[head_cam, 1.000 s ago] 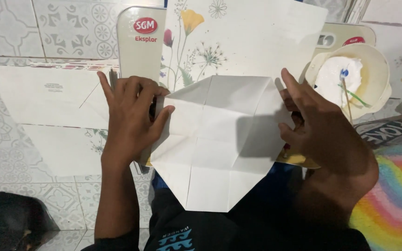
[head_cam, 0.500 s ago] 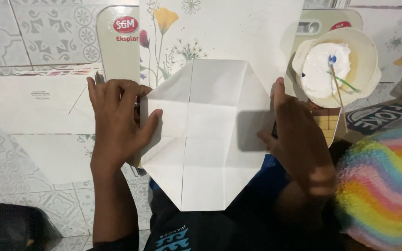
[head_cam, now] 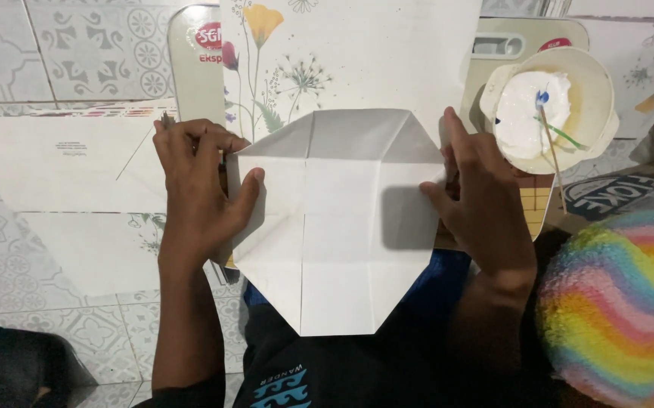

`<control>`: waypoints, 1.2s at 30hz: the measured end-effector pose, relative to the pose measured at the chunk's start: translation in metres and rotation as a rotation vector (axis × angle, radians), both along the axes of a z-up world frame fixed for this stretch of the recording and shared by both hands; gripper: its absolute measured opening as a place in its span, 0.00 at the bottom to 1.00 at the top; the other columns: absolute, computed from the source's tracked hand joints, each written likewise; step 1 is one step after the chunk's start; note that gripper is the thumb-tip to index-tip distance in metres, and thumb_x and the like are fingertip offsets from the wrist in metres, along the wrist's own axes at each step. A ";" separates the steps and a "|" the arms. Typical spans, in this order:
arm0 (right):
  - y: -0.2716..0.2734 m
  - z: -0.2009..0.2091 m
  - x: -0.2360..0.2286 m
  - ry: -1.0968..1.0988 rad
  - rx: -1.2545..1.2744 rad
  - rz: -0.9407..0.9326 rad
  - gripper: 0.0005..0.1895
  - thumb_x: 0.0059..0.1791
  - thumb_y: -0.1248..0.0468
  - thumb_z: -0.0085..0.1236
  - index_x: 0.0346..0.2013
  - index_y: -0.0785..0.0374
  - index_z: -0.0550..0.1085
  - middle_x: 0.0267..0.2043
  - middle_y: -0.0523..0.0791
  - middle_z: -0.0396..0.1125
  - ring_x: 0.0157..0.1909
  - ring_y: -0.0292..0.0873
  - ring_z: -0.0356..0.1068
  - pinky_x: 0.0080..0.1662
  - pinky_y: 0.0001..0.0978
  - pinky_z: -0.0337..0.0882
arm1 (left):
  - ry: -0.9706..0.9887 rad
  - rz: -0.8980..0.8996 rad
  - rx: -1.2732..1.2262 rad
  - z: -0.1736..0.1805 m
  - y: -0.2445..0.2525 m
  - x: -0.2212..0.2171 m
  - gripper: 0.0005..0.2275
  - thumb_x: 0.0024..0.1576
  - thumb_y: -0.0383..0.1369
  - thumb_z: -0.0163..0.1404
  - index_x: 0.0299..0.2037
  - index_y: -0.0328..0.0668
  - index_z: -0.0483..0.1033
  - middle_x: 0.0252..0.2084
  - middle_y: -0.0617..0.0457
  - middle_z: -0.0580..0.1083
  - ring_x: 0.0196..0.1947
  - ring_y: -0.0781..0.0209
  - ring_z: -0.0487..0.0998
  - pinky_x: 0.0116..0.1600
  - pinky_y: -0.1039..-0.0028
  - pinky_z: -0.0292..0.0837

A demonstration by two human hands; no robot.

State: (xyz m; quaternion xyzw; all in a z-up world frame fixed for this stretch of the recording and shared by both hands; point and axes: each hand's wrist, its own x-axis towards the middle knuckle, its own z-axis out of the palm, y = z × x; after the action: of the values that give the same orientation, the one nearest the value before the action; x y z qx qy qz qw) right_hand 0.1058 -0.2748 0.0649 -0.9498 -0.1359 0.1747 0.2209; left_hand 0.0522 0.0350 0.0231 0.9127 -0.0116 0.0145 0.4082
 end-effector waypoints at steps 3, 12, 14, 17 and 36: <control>0.010 0.004 0.002 -0.028 -0.072 0.037 0.41 0.43 0.71 0.66 0.70 0.76 0.62 0.41 0.53 0.67 0.37 0.48 0.67 0.39 0.38 0.74 | 0.008 -0.006 0.009 -0.001 0.001 0.001 0.12 0.52 0.27 0.56 0.45 0.33 0.70 0.48 0.42 0.61 0.55 0.40 0.59 0.72 0.32 0.35; 0.012 -0.002 0.002 -0.123 -0.004 0.006 0.20 0.47 0.74 0.62 0.54 0.72 0.75 0.40 0.51 0.64 0.39 0.47 0.64 0.41 0.37 0.70 | -0.003 0.019 0.031 0.003 -0.005 0.009 0.10 0.55 0.23 0.57 0.43 0.35 0.70 0.47 0.44 0.63 0.53 0.45 0.65 0.73 0.35 0.36; 0.008 -0.004 0.001 -0.146 -0.002 0.015 0.17 0.47 0.73 0.62 0.51 0.70 0.77 0.41 0.50 0.63 0.38 0.46 0.64 0.40 0.36 0.70 | -0.022 0.025 0.059 0.002 -0.007 0.009 0.11 0.54 0.23 0.58 0.44 0.35 0.71 0.46 0.44 0.63 0.52 0.46 0.66 0.74 0.35 0.37; -0.002 -0.012 -0.003 -0.198 0.072 0.068 0.13 0.49 0.73 0.62 0.49 0.68 0.77 0.44 0.51 0.63 0.37 0.44 0.63 0.35 0.32 0.68 | -0.039 0.048 0.108 0.001 -0.007 0.005 0.11 0.53 0.22 0.60 0.43 0.36 0.73 0.43 0.46 0.65 0.49 0.49 0.68 0.75 0.35 0.40; 0.021 -0.034 -0.027 -0.343 -0.002 0.353 0.13 0.57 0.66 0.53 0.55 0.65 0.65 0.67 0.54 0.55 0.71 0.61 0.60 0.74 0.61 0.61 | -0.134 -0.036 0.274 0.012 -0.006 -0.026 0.13 0.54 0.19 0.61 0.49 0.32 0.80 0.61 0.41 0.74 0.59 0.48 0.77 0.75 0.38 0.44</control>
State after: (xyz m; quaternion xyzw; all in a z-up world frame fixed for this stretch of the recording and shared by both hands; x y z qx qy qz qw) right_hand 0.0788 -0.2539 0.0313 -0.9274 -0.3352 0.0471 0.1596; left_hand 0.0266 0.0293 0.0352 0.9565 -0.0573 0.0665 0.2782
